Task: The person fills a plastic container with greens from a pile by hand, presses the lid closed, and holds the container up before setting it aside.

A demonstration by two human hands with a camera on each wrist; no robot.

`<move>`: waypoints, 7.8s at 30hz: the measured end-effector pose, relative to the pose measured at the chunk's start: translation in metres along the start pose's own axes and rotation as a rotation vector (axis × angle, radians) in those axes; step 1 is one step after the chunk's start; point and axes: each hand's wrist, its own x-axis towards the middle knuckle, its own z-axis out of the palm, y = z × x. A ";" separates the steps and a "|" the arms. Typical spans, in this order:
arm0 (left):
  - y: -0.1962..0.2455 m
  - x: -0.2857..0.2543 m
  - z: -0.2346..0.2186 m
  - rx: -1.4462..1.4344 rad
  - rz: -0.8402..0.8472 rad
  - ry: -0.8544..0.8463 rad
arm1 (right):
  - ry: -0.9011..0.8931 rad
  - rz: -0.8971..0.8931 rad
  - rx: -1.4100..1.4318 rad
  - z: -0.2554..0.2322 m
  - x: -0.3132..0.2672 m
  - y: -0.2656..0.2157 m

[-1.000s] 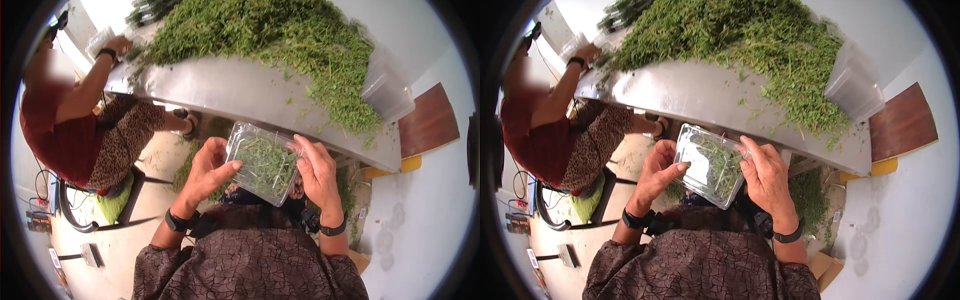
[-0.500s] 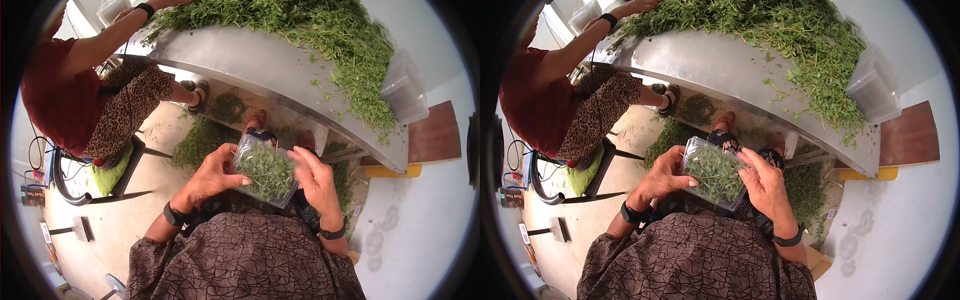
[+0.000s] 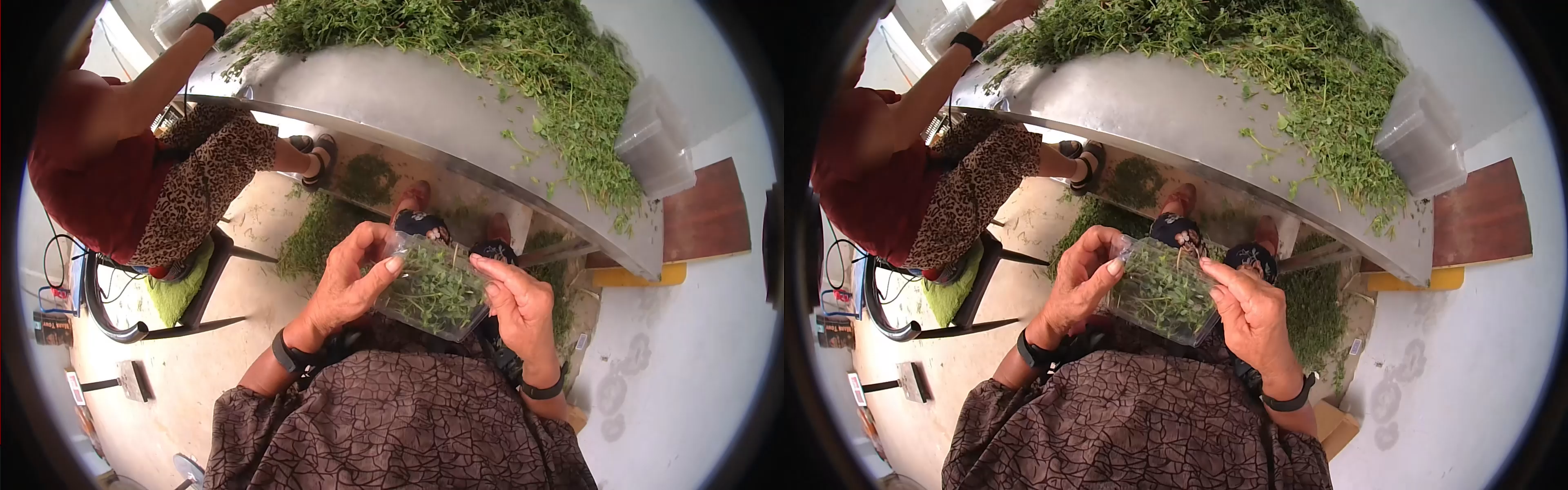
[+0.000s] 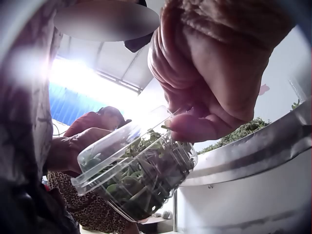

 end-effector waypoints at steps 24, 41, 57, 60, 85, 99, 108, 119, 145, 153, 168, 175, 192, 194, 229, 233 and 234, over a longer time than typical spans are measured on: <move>0.001 0.024 0.007 0.253 0.102 -0.487 | -0.130 -0.074 0.017 0.008 -0.008 0.013; -0.008 0.019 0.004 0.122 0.090 -0.518 | -0.104 -0.286 -0.107 0.004 -0.009 0.007; -0.023 0.020 0.005 0.107 0.107 -0.429 | -0.089 -0.156 -0.043 0.006 -0.011 0.017; -0.027 0.022 0.004 0.170 0.123 -0.439 | -0.071 -0.128 -0.038 0.008 -0.012 0.018; -0.026 -0.014 0.006 0.003 -0.223 -0.100 | 0.016 0.225 0.133 -0.003 -0.029 0.012; -0.017 -0.022 0.007 -0.109 -0.243 -0.120 | 0.093 0.402 0.039 -0.006 -0.040 -0.009; -0.016 -0.015 0.004 -0.119 -0.424 -0.155 | 0.065 0.403 0.037 -0.007 -0.039 -0.008; -0.011 -0.019 0.002 -0.120 -0.287 -0.168 | 0.041 0.548 0.166 -0.015 -0.043 -0.021; 0.019 -0.012 0.000 0.337 0.529 -0.154 | 0.059 -0.173 -0.185 -0.029 -0.042 -0.040; 0.022 -0.011 0.000 0.334 0.547 -0.144 | 0.066 -0.230 -0.210 -0.030 -0.040 -0.039; 0.031 -0.001 0.001 0.302 0.643 -0.158 | 0.132 -0.266 -0.237 -0.030 -0.036 -0.039; 0.032 0.003 0.004 0.319 0.567 -0.177 | 0.197 -0.249 -0.206 -0.028 -0.036 -0.033; 0.016 0.017 0.006 -0.182 0.153 0.021 | 0.391 0.172 0.429 -0.044 -0.009 -0.036; 0.022 0.019 0.007 -0.210 0.146 0.025 | 0.438 0.169 0.499 -0.044 0.006 -0.041; 0.052 0.098 0.021 0.777 0.643 0.258 | 0.103 0.348 0.117 -0.003 -0.006 0.094; 0.061 0.107 0.037 1.081 0.613 0.230 | 0.110 0.425 0.028 0.005 -0.034 0.139; 0.058 0.111 0.041 1.075 0.598 0.227 | 0.086 0.455 0.044 0.006 -0.040 0.146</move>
